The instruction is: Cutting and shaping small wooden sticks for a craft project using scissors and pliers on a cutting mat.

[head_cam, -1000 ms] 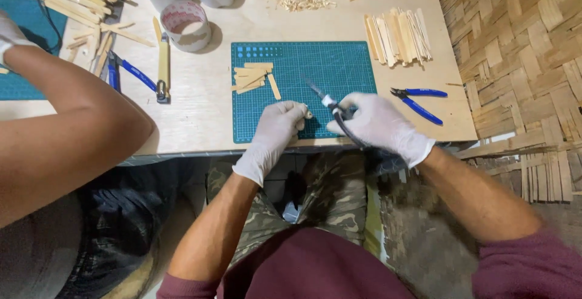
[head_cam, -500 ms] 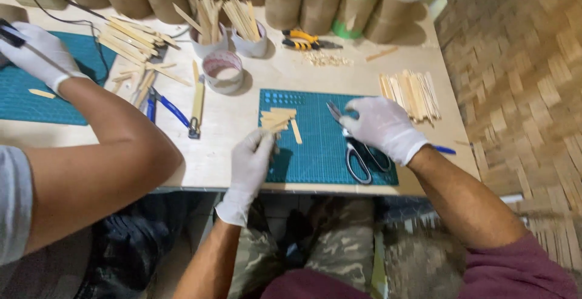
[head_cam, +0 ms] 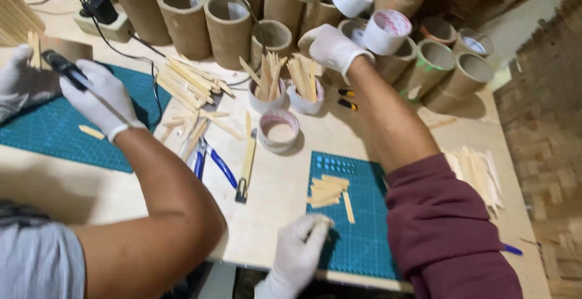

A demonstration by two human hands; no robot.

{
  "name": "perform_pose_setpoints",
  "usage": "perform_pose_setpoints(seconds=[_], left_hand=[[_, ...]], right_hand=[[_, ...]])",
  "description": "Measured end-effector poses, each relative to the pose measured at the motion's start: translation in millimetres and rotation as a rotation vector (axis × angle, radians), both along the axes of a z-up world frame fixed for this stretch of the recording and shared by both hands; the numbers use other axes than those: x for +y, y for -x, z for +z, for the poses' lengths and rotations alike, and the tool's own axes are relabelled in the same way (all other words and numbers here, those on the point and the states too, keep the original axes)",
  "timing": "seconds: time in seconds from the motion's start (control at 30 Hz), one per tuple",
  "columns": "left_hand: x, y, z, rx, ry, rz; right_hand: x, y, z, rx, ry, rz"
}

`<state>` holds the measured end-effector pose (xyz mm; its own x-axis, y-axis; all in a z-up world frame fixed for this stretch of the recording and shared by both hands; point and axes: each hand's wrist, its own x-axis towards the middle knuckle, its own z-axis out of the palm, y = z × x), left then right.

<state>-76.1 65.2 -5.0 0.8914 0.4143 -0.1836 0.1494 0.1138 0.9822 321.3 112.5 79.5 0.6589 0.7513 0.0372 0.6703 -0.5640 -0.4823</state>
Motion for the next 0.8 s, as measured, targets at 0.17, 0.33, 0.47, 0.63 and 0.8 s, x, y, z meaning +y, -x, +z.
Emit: perform_pose_setpoints(seconds=[0.17,0.33,0.47,0.63,0.8], left_hand=[[-6,-4,-25,0.038,0.03,0.026],[29,-18,-49,-0.072,0.109,-0.024],[392,-95,-82,-0.659,0.321,0.156],[499,-107,-136,-1.276,0.897,0.228],[511,-104,-150,-1.397,1.044,0.142]], right_hand=[[54,-58,-35,-0.088,0.321,-0.021],[72,-61,-34,-0.09,0.502,-0.104],[82,-74,-41,-0.154,0.537,-0.127],[83,-69,-35,-0.141,0.672,-0.084],[80,-65,-36,-0.141,0.709,-0.016]])
